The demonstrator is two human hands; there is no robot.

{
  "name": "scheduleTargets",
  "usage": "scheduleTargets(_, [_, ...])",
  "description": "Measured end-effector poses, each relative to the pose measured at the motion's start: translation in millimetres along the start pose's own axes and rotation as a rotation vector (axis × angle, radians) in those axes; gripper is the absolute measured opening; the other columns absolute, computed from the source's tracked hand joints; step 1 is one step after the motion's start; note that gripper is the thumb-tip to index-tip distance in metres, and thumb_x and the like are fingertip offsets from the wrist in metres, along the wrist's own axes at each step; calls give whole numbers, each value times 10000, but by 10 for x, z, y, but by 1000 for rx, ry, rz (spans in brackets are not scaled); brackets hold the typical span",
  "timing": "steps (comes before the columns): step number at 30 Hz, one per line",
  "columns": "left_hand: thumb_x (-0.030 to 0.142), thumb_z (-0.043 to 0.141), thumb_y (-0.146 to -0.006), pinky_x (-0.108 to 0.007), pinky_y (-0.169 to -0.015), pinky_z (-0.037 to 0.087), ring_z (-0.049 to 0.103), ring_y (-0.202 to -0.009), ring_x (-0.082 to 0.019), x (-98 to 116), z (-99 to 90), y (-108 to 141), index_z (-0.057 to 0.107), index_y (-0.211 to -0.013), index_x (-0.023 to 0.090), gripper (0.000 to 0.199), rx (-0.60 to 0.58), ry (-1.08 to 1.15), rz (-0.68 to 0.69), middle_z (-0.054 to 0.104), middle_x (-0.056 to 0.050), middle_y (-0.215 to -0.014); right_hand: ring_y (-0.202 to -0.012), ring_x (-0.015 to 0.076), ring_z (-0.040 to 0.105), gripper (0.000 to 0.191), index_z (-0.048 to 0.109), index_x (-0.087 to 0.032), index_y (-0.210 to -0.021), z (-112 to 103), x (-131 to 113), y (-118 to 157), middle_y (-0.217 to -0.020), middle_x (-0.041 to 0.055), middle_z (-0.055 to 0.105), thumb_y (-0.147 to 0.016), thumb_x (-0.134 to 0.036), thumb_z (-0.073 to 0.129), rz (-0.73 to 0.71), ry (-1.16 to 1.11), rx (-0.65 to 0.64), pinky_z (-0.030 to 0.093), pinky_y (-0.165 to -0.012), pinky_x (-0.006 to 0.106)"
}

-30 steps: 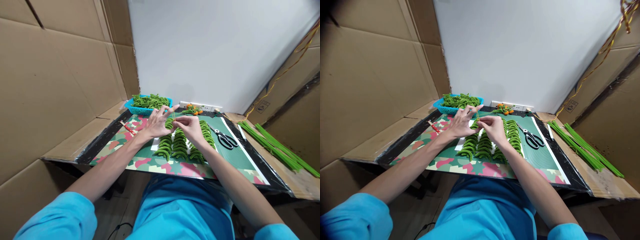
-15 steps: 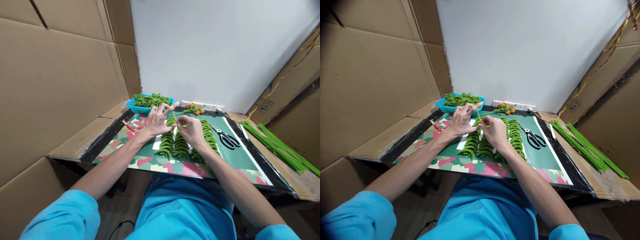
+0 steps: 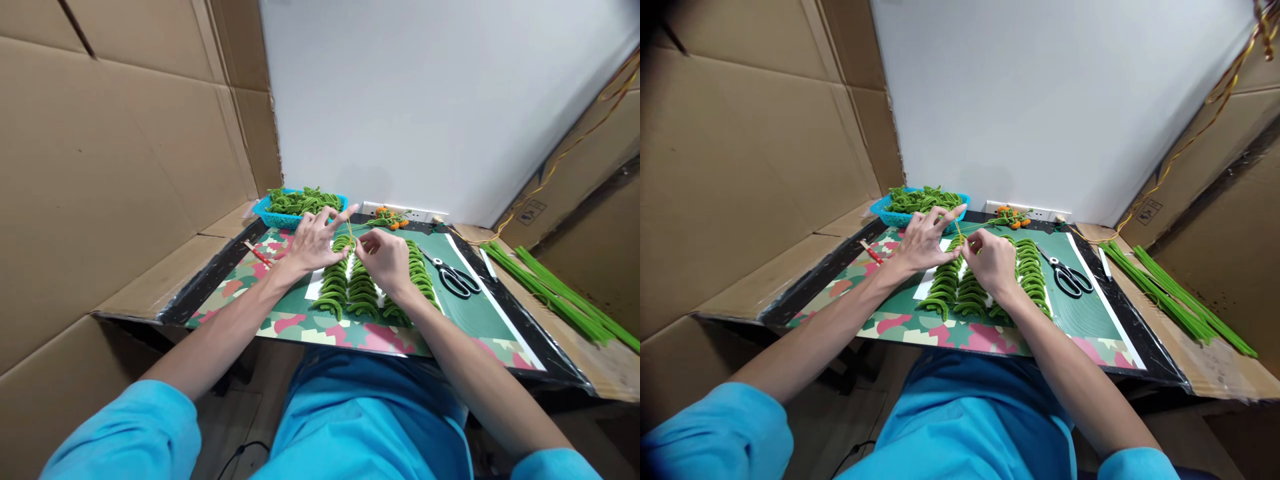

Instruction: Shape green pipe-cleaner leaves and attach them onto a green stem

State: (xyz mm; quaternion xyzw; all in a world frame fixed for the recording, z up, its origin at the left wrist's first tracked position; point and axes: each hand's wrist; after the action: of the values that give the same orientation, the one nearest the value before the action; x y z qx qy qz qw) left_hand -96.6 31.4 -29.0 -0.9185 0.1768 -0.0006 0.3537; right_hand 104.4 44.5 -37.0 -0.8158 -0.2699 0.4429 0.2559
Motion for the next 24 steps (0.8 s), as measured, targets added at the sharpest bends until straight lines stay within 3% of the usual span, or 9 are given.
scheduleTargets(5, [365,760,-906,-435,-997,410,625,-1116,-322,-124,-89,-14,334,-1720,318,920,-25,-97,-92,621,-127,-1355,-639,206,716,90,738,-231,-762,-21,-53,9,-692,9,779,-848,-206,741,-28,189,-80,451,-661,293])
scheduleTargets(16, [417,802,-922,-468,-1060,389,605,-1209,-359,-430,-120,10,332,-1714,317,926,-29,-134,-147,617,-143,-1378,-491,139,588,132,700,-186,-646,-126,-53,-19,-549,-8,665,-766,-238,711,15,-272,-19,443,-549,259])
scheduleTargets(24, [452,784,-937,-465,-1036,406,611,-1145,-349,-682,-115,72,348,-1703,294,895,-22,-179,-174,623,-141,-1351,-452,112,521,179,637,-203,-632,-109,-112,67,-508,-32,605,-802,-247,670,-150,-241,2,412,-538,247])
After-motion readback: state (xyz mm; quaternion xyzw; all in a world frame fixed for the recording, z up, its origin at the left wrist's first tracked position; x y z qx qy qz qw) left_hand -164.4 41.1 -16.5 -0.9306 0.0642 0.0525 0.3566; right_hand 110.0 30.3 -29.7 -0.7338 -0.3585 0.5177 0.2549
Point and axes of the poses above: each hand's wrist, its own y-axis away from the middle knuckle, its own z-axis out of the palm, x = y × z
